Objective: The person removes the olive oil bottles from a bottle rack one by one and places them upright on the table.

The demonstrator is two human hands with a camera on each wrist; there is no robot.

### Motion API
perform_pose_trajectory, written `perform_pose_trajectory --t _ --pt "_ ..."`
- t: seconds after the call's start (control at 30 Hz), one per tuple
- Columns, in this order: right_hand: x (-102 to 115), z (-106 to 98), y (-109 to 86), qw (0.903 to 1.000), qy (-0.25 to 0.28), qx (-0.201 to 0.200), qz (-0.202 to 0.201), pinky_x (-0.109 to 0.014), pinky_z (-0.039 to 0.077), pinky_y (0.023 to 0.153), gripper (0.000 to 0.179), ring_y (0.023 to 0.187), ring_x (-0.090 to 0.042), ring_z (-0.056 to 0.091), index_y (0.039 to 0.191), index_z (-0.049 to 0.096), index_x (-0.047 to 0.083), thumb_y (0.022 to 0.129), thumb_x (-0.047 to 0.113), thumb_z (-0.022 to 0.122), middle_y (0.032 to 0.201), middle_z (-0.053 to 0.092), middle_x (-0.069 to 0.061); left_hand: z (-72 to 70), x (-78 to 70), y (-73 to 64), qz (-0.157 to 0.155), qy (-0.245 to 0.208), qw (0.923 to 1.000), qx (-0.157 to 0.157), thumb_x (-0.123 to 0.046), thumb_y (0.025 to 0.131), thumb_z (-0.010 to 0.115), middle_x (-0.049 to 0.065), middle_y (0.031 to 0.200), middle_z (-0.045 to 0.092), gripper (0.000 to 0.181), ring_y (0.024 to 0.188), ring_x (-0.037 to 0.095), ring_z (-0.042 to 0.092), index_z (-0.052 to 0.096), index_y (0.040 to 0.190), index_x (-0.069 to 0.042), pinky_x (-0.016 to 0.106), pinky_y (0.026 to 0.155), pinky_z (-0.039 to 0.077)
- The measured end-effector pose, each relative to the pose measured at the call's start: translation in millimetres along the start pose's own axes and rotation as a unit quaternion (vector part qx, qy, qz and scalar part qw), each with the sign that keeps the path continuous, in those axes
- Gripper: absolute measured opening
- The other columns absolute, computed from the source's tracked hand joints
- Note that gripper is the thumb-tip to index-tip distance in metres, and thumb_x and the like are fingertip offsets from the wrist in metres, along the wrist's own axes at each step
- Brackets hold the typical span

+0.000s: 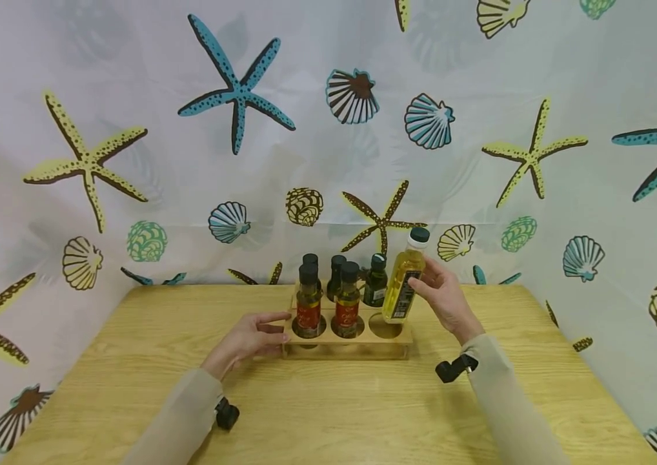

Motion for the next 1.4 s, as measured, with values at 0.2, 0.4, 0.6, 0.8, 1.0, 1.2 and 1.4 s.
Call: perform_pose_trajectory --t 0.2,0.4,0.6,0.8,1.0,1.2,1.4 --pt "5.5 -6.2 3.0 0.9999 -0.007 -0.007 -0.01 -0.052 0.028 0.117 0.076 0.148 -0.034 0.022 0.159 0.011 0.012 0.099 0.011 0.058 0.163 0.017 -0.014 0.4 1.5 0.1 -0.003 -0.007 0.9999 -0.007 -0.009 0.09 0.071 0.032 0.142 0.046 0.06 0.114 0.033 0.064 0.048 0.146 -0.008 0.046 0.088 0.057" --pt "6.1 -14.4 4.2 0.9994 -0.024 -0.022 -0.009 -0.053 0.028 0.117 0.075 0.15 -0.035 0.017 0.159 0.013 0.013 0.099 0.014 0.059 0.164 0.014 -0.013 -0.2 0.9 -0.3 -0.006 -0.005 0.9999 -0.009 -0.011 0.09 0.072 0.031 0.141 0.048 0.061 0.11 0.031 0.066 0.048 0.146 -0.009 0.046 0.087 0.058" --pt "6.8 -23.8 6.9 0.9973 -0.066 -0.03 -0.006 -0.054 0.028 0.118 0.076 0.147 -0.034 0.026 0.158 0.018 0.011 0.097 0.017 0.063 0.161 0.025 -0.016 1.2 1.6 -1.8 -0.007 -0.006 0.9999 -0.011 -0.011 0.09 0.072 0.032 0.141 0.047 0.061 0.112 0.031 0.065 0.048 0.146 -0.009 0.047 0.088 0.057" --pt "7.9 -33.5 10.1 0.9949 -0.097 -0.029 -0.003 -0.055 0.03 0.116 0.075 0.143 -0.035 0.033 0.158 0.022 0.013 0.097 0.021 0.064 0.158 0.032 -0.017 0.4 1.3 -1.0 -0.008 -0.006 0.9999 -0.01 -0.012 0.09 0.072 0.032 0.141 0.047 0.061 0.111 0.029 0.066 0.048 0.146 -0.009 0.046 0.087 0.057" --pt "3.4 -44.2 12.8 0.9907 -0.131 -0.034 0.012 -0.059 0.025 0.117 0.076 0.146 -0.038 0.027 0.158 0.022 0.015 0.097 0.026 0.064 0.16 0.027 -0.016 -0.4 1.3 -0.7 -0.006 -0.008 0.9999 -0.007 -0.012 0.09 0.072 0.033 0.141 0.046 0.061 0.109 0.029 0.066 0.048 0.146 -0.008 0.046 0.087 0.058" --pt "-2.7 -55.3 16.4 0.9865 -0.152 -0.051 0.031 -0.058 0.024 0.118 0.079 0.147 -0.038 0.025 0.159 0.019 0.015 0.096 0.03 0.065 0.161 0.023 -0.016 -0.3 1.5 0.3 -0.006 -0.011 0.9999 -0.009 -0.011 0.09 0.072 0.032 0.141 0.046 0.06 0.11 0.032 0.066 0.049 0.146 -0.008 0.046 0.087 0.058" --pt "-9.5 -63.8 24.2 0.9878 -0.15 -0.039 0.016 -0.058 0.025 0.118 0.078 0.146 -0.038 0.028 0.158 0.018 0.012 0.097 0.028 0.063 0.161 0.026 -0.016 -0.6 1.8 0.2 -0.006 -0.006 0.9998 -0.017 -0.012 0.088 0.074 0.034 0.141 0.046 0.061 0.112 0.033 0.065 0.05 0.145 -0.008 0.045 0.086 0.058"
Point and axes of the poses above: each hand's wrist, its own y-axis towards the middle knuckle, its own z-axis out of the palm, x = y × z, the point moved 2 cm from there along y, towards the middle knuckle
